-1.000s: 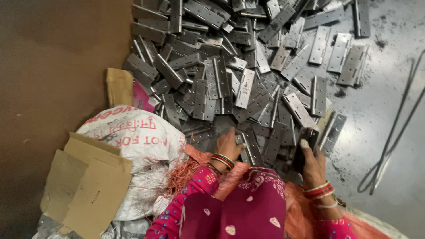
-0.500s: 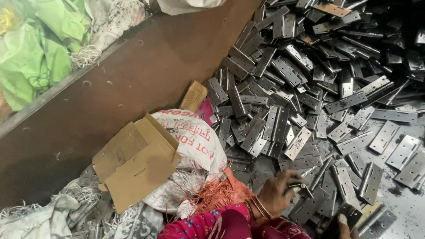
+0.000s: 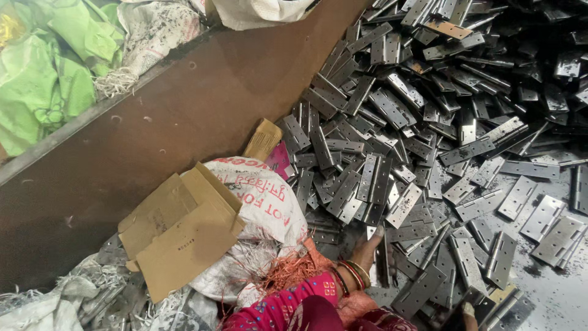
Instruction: The person sorts metal hinges by hand from a large pile on the floor into smaller stacks.
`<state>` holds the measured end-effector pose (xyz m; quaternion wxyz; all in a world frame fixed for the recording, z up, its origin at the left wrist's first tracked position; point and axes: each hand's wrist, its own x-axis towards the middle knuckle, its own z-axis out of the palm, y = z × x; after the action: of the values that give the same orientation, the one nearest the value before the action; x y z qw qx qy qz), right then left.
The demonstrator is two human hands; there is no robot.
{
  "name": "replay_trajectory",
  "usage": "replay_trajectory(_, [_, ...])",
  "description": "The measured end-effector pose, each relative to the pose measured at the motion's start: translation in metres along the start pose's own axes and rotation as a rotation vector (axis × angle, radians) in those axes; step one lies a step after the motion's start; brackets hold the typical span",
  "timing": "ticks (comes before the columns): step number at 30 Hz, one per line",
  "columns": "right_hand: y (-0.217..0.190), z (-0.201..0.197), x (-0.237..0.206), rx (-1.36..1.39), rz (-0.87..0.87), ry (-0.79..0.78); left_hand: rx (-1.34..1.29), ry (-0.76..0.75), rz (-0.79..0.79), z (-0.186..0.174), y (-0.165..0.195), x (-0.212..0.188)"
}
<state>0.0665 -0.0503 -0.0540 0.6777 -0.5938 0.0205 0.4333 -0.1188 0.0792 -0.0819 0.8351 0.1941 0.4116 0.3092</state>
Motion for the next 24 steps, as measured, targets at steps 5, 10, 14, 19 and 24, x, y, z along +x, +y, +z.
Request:
replay_trajectory(5, [0.014,-0.018,0.019,0.009,0.007,-0.02,0.168,-0.093,0.051,0.002,-0.017,0.005])
replay_trajectory(10, [0.016,-0.024,0.002,0.033,0.035,-0.093,0.154,-0.315,0.027,0.035,-0.033,-0.009])
replay_trajectory(14, [0.026,-0.032,-0.029,0.156,0.182,-0.318,0.977,-0.433,0.561,0.06,-0.042,-0.04])
replay_trajectory(19, [0.031,-0.029,-0.047,-0.041,0.224,-0.104,1.032,-0.258,0.555,0.046,-0.019,-0.053])
replay_trajectory(24, [0.027,-0.033,-0.049,0.028,0.164,-0.086,1.454,-0.304,0.491,0.028,-0.023,-0.068])
